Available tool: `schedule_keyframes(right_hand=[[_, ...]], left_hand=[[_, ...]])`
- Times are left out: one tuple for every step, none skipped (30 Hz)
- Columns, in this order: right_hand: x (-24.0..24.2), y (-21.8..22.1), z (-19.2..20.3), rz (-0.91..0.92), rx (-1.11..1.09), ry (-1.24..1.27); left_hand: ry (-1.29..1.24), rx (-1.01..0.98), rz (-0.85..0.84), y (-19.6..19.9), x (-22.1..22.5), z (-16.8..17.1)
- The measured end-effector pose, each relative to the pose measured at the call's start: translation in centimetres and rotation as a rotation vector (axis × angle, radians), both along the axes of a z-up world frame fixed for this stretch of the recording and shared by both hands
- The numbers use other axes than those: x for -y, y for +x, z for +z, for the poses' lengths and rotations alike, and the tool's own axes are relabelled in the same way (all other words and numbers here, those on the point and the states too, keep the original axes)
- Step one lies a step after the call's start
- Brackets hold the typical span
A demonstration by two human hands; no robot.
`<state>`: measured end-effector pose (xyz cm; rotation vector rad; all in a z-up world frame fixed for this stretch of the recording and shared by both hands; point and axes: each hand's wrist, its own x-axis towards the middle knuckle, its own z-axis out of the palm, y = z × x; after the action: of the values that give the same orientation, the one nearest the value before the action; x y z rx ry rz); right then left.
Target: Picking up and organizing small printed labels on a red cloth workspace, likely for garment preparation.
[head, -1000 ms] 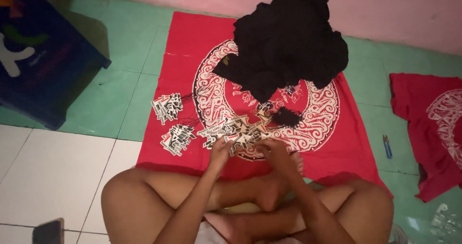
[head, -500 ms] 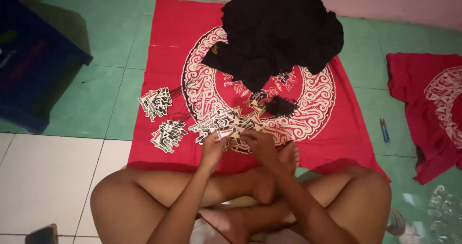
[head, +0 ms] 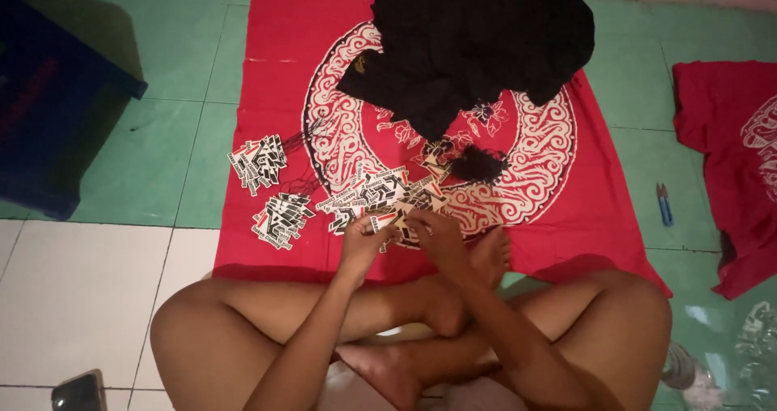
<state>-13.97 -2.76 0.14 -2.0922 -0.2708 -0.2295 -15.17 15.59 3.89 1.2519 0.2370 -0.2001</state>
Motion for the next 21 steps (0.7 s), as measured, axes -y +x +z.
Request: schedule_keyframes(right_hand=[[0.0, 0.0, 0.0, -0.001, 0.000, 0.001], [-0.1, -0.1, 0.0, 0.000, 0.010, -0.029], [-0.1, -0.1, 0.0, 0.000, 0.021, -0.059], [0.0, -0.1, -0.5, 0.001, 0.019, -0.059], [0.1, 0.0, -0.9, 0.004, 0.034, -0.121], [0.2, 0.0, -1.3, 0.007, 0.049, -0.183], [0.2, 0.1, -1.7, 0.010, 0.046, -0.182], [0.2, 0.1, -2.1, -0.005, 0.085, -0.252], [0.2, 0.1, -2.5, -0.020, 0.124, -0.321], [0.1, 0.1, -2.7, -0.021, 0.124, -0.322], [0.1, 0.1, -3.0, -0.021, 0.147, -0.390], [0.0, 0.0, -3.4, -0.016, 0.168, -0.458], [0.0, -0.1, -3.4, -0.015, 0.166, -0.458], [-0.1, -0.1, -3.5, -0.022, 0.204, -0.528], [-0.2, -0.2, -3.5, -0.029, 0.242, -0.598], [-0.2, -0.3, -2.8, -0.029, 0.243, -0.598], [-0.3, -0.5, -2.1, -0.023, 0.225, -0.607], [-0.4, -0.5, -1.4, -0.022, 0.211, -0.616], [-0.5, -0.4, -0.1, -0.025, 0.214, -0.616], [-0.7, -0.4, 1.0, -0.031, 0.097, -0.373], [-0.9, -0.5, 2.2, -0.037, -0.019, -0.130]], left_hand=[[0.001, 0.000, -0.001, 0.0, 0.0, 0.1], [0.003, 0.014, -0.009, 0.0, 0.0, 0.3], [0.005, 0.029, -0.016, 0.0, -0.1, 0.4], [0.005, 0.027, -0.015, 0.0, -0.1, 0.3], [0.005, 0.022, -0.018, 0.0, -0.1, 0.2], [0.006, 0.016, -0.019, -0.1, 0.0, 0.1], [0.006, 0.013, -0.017, -0.1, -0.2, 0.2], [0.025, 0.022, -0.021, -0.1, -0.3, 0.3], [0.044, 0.030, -0.024, -0.1, -0.4, 0.4], [0.043, 0.031, -0.026, 0.1, -0.4, 0.2], [0.050, 0.038, -0.020, 0.2, -0.4, 0.1], [0.058, 0.043, -0.012, 0.1, -0.4, -0.2], [0.058, 0.040, -0.011, 0.2, -0.5, -1.1], [0.065, 0.051, -0.006, 0.2, -0.6, -2.0], [0.071, 0.062, -0.001, 0.2, -0.7, -2.9], [0.071, 0.062, 0.000, 0.1, -0.5, -2.5], [0.061, 0.068, 0.009, 0.0, -0.4, -2.1], [0.052, 0.078, 0.017, 0.1, -0.3, -1.7], [0.053, 0.082, 0.015, 0.2, -0.2, -0.6], [0.034, 0.070, 0.025, 0.0, -0.1, 0.3], [0.016, 0.059, 0.034, -0.2, 0.0, 1.3]])
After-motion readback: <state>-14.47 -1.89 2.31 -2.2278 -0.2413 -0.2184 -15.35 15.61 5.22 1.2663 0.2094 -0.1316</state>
